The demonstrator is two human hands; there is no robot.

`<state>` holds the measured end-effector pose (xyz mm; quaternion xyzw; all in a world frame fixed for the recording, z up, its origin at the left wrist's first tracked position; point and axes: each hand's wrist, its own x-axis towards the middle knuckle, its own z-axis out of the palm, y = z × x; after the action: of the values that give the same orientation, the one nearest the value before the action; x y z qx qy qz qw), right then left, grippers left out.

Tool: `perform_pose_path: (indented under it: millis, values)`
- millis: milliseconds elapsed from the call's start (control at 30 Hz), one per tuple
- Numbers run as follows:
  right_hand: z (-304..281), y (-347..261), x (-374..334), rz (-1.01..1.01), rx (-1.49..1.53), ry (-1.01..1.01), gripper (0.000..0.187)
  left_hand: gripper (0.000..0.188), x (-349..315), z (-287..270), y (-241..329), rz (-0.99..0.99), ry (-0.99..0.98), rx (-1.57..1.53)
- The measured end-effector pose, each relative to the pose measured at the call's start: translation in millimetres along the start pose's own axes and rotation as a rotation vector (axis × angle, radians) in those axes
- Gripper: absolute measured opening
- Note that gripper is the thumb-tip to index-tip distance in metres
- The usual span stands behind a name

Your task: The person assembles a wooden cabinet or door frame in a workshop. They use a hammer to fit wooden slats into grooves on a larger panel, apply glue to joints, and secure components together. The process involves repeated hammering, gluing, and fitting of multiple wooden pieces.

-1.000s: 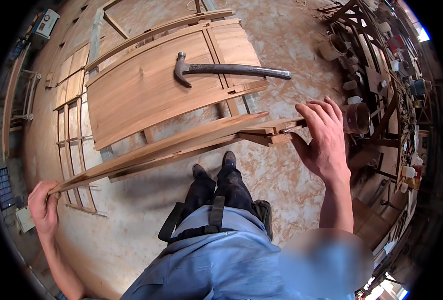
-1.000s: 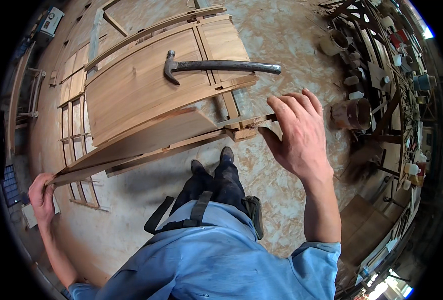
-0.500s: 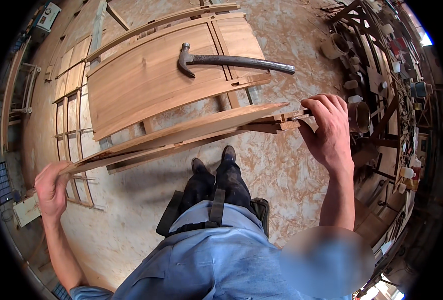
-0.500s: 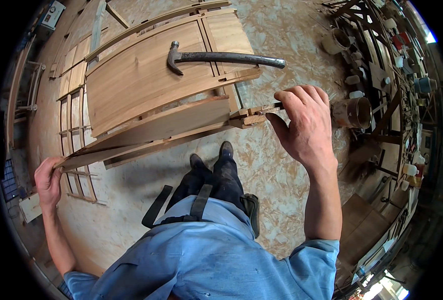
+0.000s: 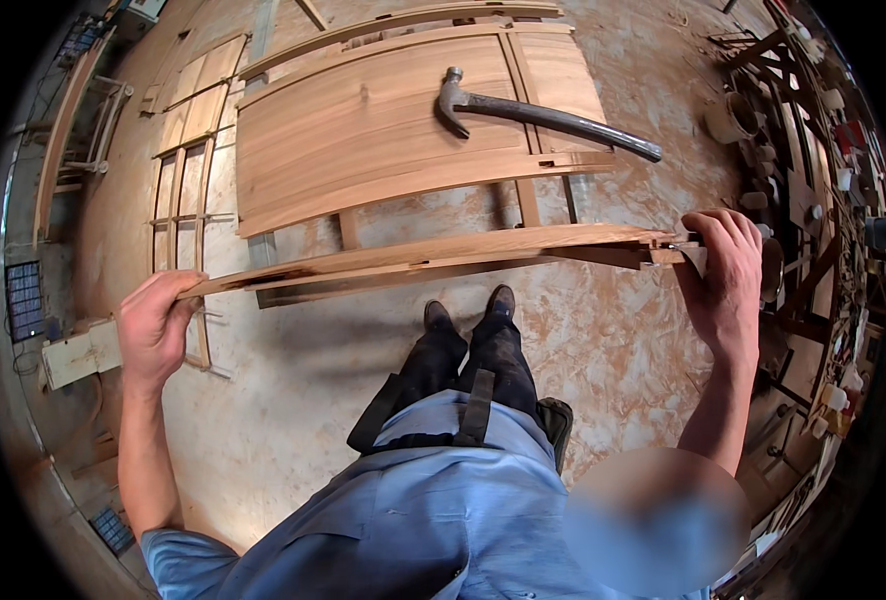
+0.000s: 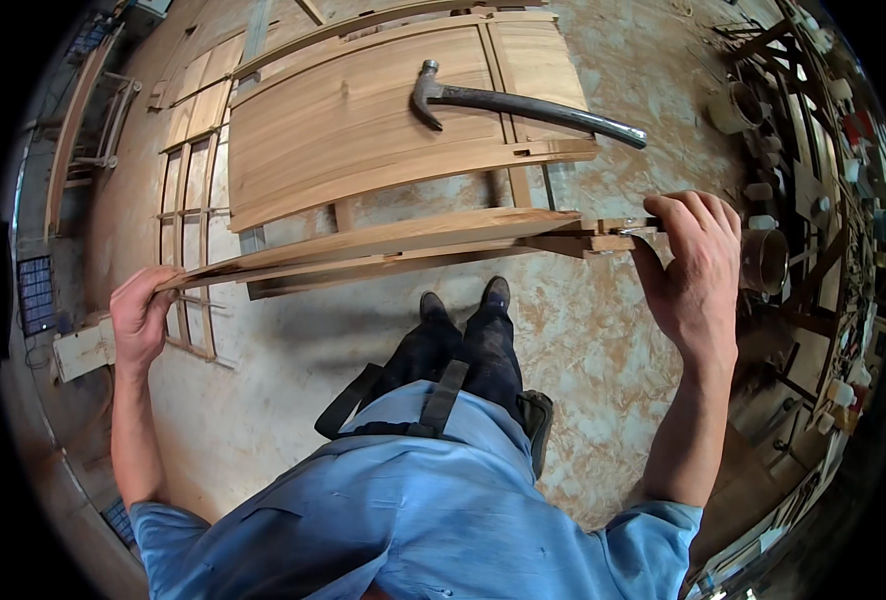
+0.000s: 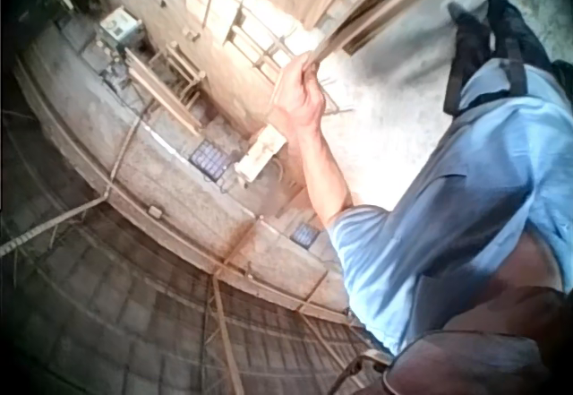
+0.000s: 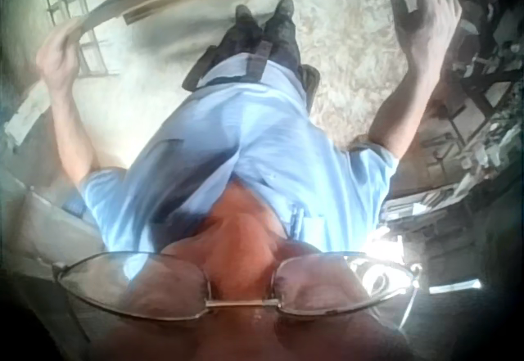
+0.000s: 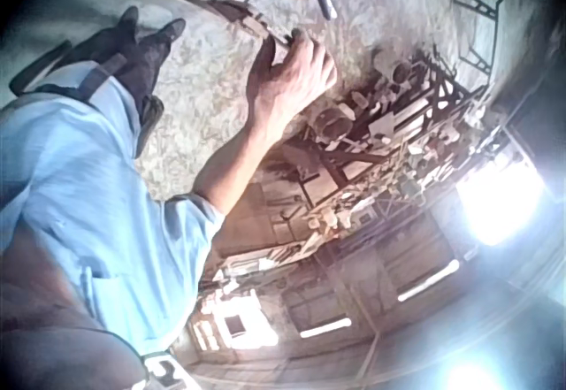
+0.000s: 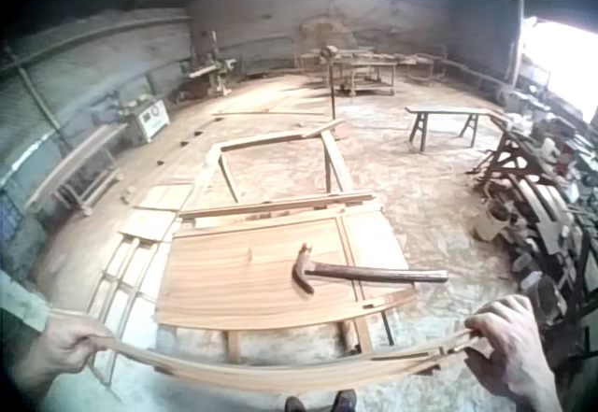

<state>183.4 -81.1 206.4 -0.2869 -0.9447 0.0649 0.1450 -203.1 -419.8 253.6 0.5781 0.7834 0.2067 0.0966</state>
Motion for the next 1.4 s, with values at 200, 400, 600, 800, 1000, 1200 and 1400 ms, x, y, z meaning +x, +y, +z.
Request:
perform_pose_path:
  millis: [200,400,600,800,1000,1200,1400]
  values:
    - [1,-4,2,-0.005,-0.004,0.010,0.034,0.020,-5,12,-11,0.066,0.034,0.014]
    - [0,-4,7,-0.031,-0.011,0.007,0.035,0.023,0,13,-5,0.058,0.026,0.022]
    - [7,-3,2,-0.002,-0.037,-0.005,0.033,0.027,-2,21,-21,0.095,0.048,-0.002]
    - [3,1,1,0.007,-0.052,-0.014,0.035,0.027,7,39,-17,0.137,0.040,-0.009]
    - [4,-4,13,-0.046,-0.014,-0.005,0.032,0.028,13,46,-11,0.154,0.045,-0.002]
    - [1,2,8,-0.023,-0.017,-0.024,0.032,0.029,35,37,5,0.077,-0.235,0.125]
    - [3,1,9,-0.016,0.014,-0.045,0.025,0.032,37,47,8,0.131,-0.209,0.176]
